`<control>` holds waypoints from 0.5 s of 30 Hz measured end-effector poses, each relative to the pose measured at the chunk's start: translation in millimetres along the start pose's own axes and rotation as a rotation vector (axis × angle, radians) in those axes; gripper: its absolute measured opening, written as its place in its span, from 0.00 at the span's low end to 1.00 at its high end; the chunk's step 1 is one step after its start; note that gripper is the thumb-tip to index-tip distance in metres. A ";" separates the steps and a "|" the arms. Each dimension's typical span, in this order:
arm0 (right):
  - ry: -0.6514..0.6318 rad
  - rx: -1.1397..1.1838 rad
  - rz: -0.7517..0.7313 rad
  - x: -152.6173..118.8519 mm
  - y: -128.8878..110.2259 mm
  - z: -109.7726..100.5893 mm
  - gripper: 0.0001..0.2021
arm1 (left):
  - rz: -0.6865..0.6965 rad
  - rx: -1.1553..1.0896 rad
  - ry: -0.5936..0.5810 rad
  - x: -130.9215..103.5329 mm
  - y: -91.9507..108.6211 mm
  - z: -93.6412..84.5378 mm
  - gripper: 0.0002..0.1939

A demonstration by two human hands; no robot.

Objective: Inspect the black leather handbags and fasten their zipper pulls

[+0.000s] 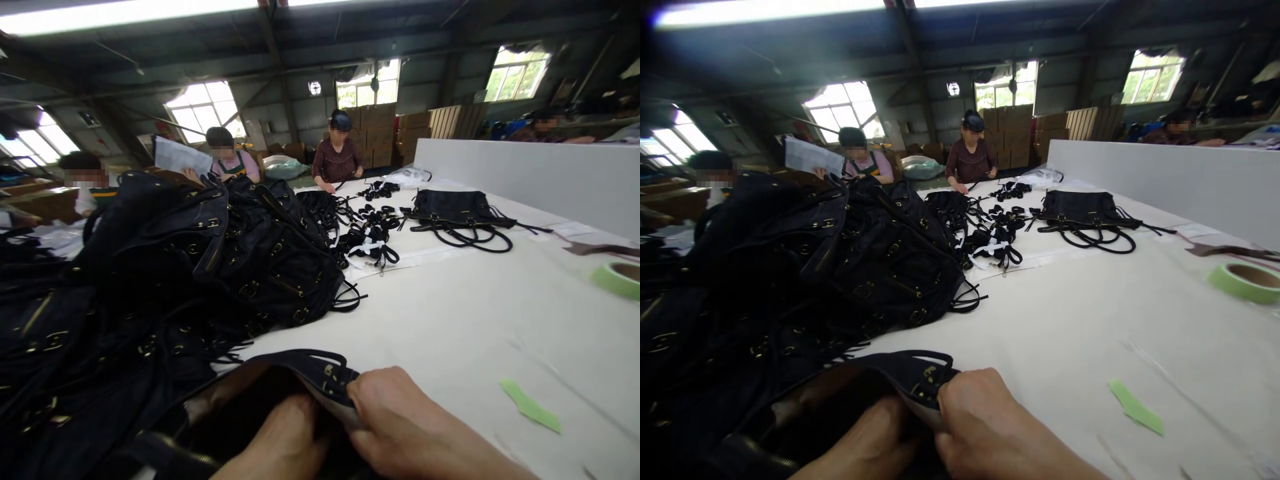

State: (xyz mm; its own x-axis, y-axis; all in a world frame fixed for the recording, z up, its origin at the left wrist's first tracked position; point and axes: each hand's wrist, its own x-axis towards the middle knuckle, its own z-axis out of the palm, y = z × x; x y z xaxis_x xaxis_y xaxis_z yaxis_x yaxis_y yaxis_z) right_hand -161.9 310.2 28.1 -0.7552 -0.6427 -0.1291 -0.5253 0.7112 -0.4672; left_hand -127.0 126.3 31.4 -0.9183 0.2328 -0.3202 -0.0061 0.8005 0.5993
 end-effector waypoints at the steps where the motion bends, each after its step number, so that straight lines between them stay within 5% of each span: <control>1: 0.011 0.020 0.002 -0.5 2.3 1.7 0.05 | -0.021 -0.083 -0.046 0.9 3.0 3.8 0.23; 6: 0.030 0.041 0.020 -0.2 2.2 -1.8 0.05 | -0.061 -0.243 -0.026 6.0 3.9 12.7 0.26; 12: -0.055 0.008 0.003 16.7 -1.1 -3.3 0.01 | 0.042 0.150 0.016 9.3 -19.2 12.5 0.24; 15: -0.133 -0.085 0.011 24.1 6.8 7.8 0.04 | 0.131 0.282 -0.003 2.6 -32.3 -1.9 0.17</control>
State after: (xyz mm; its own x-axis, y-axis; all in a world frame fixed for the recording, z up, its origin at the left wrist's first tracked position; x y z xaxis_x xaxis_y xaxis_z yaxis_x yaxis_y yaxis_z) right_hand -180.6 297.3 15.0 -0.7053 -0.6628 -0.2516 -0.5529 0.7364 -0.3899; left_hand -129.9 100.0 12.7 -0.9027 0.3454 -0.2567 0.2226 0.8853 0.4083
